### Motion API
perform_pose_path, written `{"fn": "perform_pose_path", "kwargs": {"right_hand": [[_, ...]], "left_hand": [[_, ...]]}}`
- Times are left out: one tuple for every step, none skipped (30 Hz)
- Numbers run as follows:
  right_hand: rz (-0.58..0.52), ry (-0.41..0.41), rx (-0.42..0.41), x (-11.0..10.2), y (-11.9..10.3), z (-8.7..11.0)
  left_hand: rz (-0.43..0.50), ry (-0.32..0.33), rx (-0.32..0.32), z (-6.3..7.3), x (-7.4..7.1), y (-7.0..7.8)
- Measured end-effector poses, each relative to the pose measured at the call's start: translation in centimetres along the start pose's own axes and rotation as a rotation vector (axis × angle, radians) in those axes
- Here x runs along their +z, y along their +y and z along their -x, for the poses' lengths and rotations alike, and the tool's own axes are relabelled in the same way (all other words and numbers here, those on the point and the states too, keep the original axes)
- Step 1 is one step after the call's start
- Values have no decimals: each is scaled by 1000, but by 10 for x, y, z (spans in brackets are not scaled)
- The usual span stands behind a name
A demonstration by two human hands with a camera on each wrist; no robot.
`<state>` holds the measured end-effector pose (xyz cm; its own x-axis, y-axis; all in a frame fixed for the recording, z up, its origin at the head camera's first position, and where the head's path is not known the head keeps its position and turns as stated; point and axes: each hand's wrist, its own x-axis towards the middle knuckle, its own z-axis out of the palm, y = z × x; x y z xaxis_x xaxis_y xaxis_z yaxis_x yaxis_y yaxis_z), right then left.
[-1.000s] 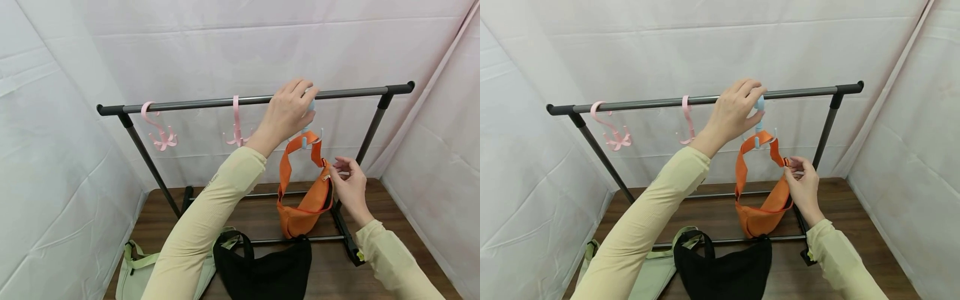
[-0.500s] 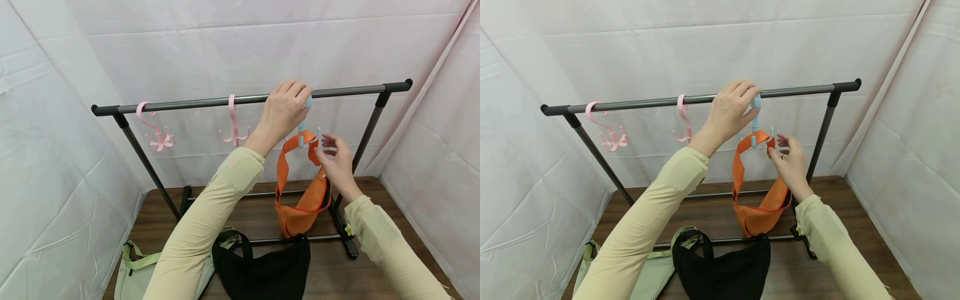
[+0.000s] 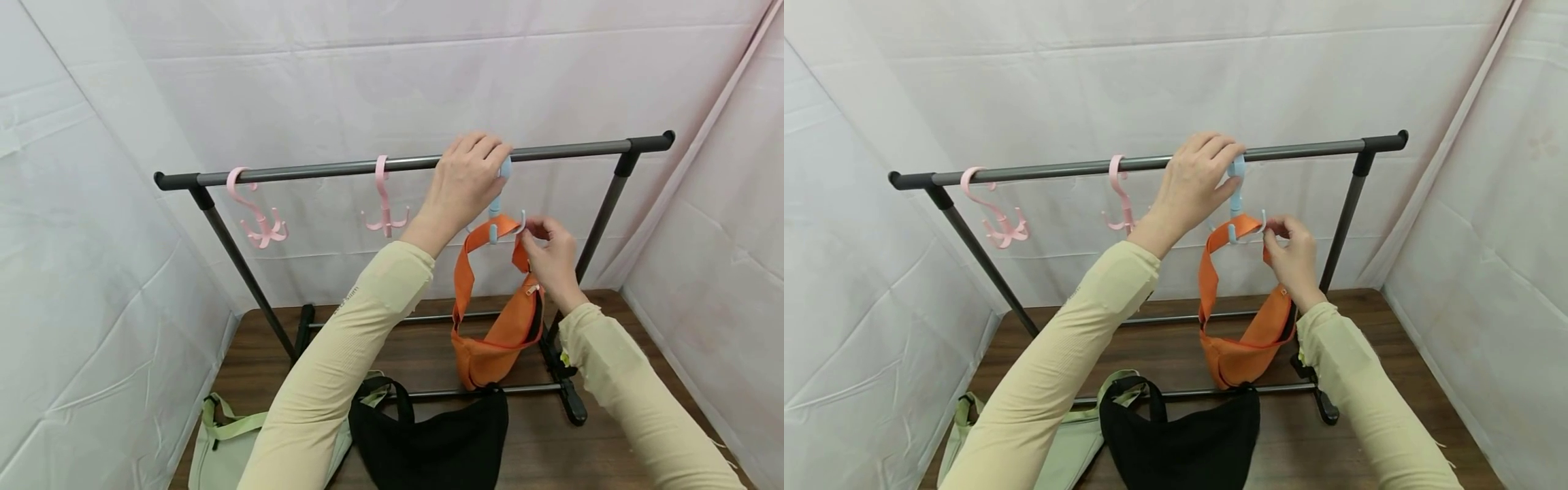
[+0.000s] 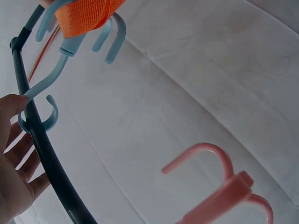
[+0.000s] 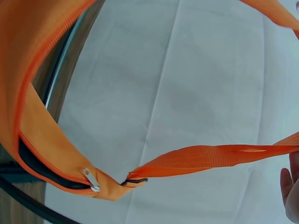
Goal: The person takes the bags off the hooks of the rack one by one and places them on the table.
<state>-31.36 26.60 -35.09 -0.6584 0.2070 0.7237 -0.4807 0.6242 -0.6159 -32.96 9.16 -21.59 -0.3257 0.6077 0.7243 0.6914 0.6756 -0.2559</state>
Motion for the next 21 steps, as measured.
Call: {"fn": "perform_pose_path", "kwargs": {"right_hand": [[9,6,-26,-2,0,-2],[16,10,-55,-5,0,-5],[28,13,-90,-8,0,-8],[42,12,-126,-10,-1,-12],[60,12,-161,-13,-3,-15],[79,9,-192,-16,-4,-19],[99,3,-220,-19,-6,-23],[119,-5,-246,-21,-9,-26],[139,-10,-273,-24,-11,-30],[157,-16,-297,-26,-14,-33],[175,-22,-319,-27,-17,-36],[189,-27,-341,-29,-20,-39],[198,-27,-360,-30,-24,-42],[201,-24,-377,-31,-27,-44],[201,-18,-390,-32,-30,-46],[198,-14,-399,-32,-34,-48],[195,-10,-405,-32,-37,-50],[194,-6,-414,-32,-40,-51],[191,-2,-418,-32,-43,-52],[192,-1,-424,-33,-45,-53],[195,1,-431,-33,-48,-54]], "left_hand": [[0,2,0,0,0,0],[1,4,-1,0,0,0],[1,7,-1,0,0,0],[1,9,-2,0,1,0],[1,9,-3,0,1,0],[2,10,-3,0,1,0],[4,10,-3,0,1,0],[5,10,-4,0,1,0],[4,8,-4,0,1,0],[5,6,-4,0,2,0],[4,4,-4,-1,2,0],[4,1,-4,-1,2,-1],[1,-3,-5,-1,2,-1],[-2,-6,-5,-1,3,-2],[-5,-10,-5,-1,3,-2],[-6,-11,-4,-1,3,-3],[-9,-14,-3,-1,3,-3],[-11,-15,-2,0,3,-4],[-13,-14,0,0,4,-4],[-13,-11,1,0,4,-5],[-13,-7,3,0,4,-5]]}}
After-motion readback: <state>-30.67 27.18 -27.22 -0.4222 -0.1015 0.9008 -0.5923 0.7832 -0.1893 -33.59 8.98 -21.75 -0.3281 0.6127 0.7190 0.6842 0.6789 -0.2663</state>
